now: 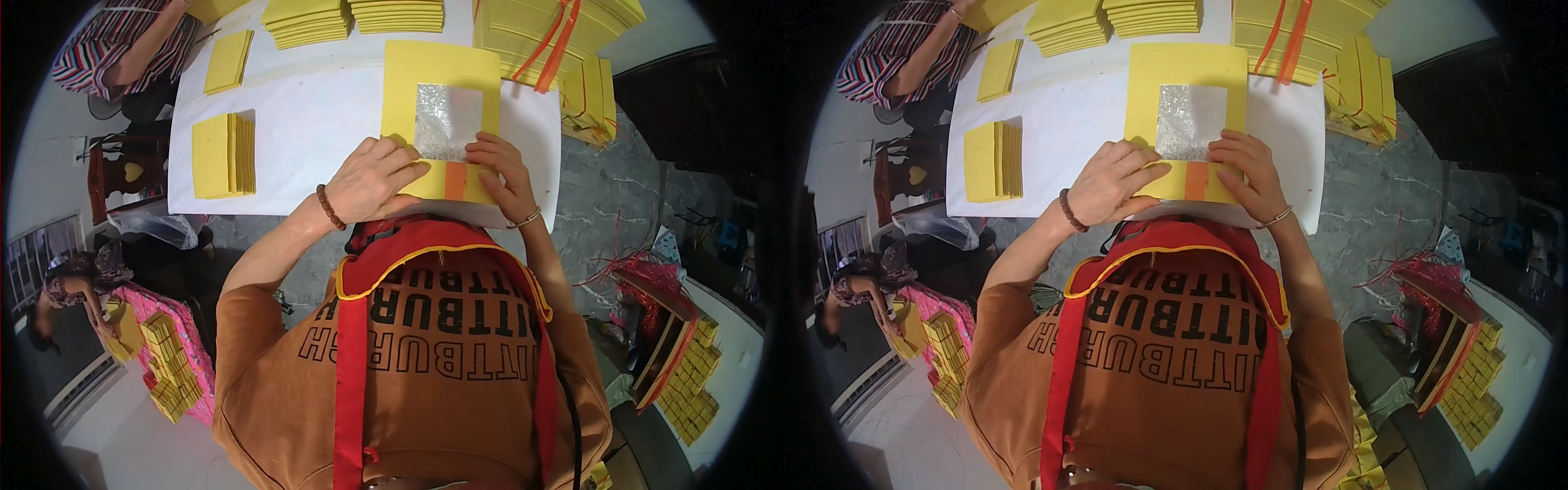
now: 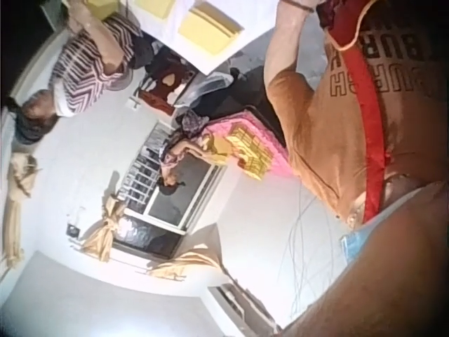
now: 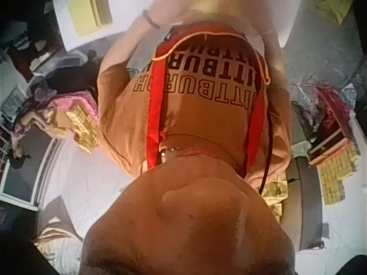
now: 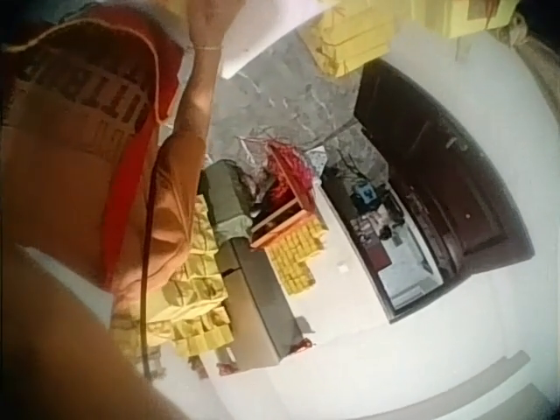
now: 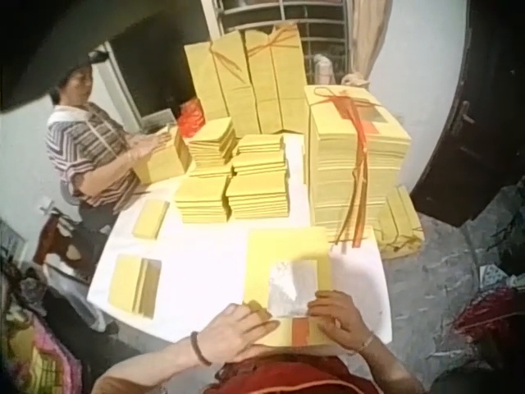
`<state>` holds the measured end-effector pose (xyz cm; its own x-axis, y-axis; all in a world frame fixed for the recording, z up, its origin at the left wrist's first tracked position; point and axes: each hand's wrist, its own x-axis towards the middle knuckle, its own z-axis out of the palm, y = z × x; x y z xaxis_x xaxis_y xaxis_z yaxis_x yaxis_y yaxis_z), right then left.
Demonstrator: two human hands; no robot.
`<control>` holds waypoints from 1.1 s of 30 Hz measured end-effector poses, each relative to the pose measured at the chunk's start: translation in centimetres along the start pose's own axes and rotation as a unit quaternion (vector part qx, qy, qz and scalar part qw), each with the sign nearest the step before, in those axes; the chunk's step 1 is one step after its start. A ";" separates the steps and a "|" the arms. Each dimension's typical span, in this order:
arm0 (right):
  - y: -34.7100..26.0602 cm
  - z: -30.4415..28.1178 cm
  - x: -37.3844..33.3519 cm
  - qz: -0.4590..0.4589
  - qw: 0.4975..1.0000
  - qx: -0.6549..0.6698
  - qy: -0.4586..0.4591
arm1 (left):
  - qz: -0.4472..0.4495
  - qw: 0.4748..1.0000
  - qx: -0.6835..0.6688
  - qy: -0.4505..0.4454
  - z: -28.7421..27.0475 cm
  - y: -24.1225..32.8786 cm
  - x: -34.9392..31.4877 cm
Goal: Folding and stacking yellow joss papers with silver foil centers.
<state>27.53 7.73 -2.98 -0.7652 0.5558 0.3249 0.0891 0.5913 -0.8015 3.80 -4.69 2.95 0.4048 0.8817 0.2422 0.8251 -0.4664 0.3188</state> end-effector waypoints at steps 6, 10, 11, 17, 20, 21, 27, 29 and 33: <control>1.0 0.4 0.0 0.012 0.991 0.128 0.026 | 0.015 0.994 -0.091 0.062 0.3 -0.5 0.5; 1.3 0.8 0.0 0.021 0.987 0.152 0.046 | -0.002 0.991 -0.116 0.068 0.2 -0.6 0.8; 1.4 0.8 0.0 0.020 0.987 0.151 0.048 | -0.018 0.989 -0.137 0.055 0.1 -0.6 0.9; 1.2 1.0 0.3 0.030 0.986 0.157 0.057 | -0.126 0.960 -0.251 -0.007 -0.3 -0.6 1.2; 1.1 1.0 0.3 0.042 0.985 0.153 0.059 | -0.143 0.946 -0.289 -0.040 -0.2 -1.2 1.3; 1.1 1.0 0.3 0.050 0.985 0.153 0.055 | -0.138 0.945 -0.292 -0.054 -0.2 -1.4 1.3; 1.4 1.1 0.2 0.053 0.985 0.155 0.055 | -0.157 0.929 -0.326 -0.078 -0.3 -1.8 1.5; 1.3 1.1 0.1 0.052 0.985 0.155 0.055 | -0.166 0.925 -0.332 -0.082 -0.4 -1.8 1.5; 2.0 0.9 -0.1 0.031 0.987 0.150 0.037 | -0.206 0.904 -0.365 -0.088 -0.3 -1.8 1.6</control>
<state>27.21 8.35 -5.05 -0.7152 0.6322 0.2979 -0.0681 0.3611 -0.9300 2.84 -2.43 3.01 0.2320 0.9590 -0.1628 0.4661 0.0373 0.8839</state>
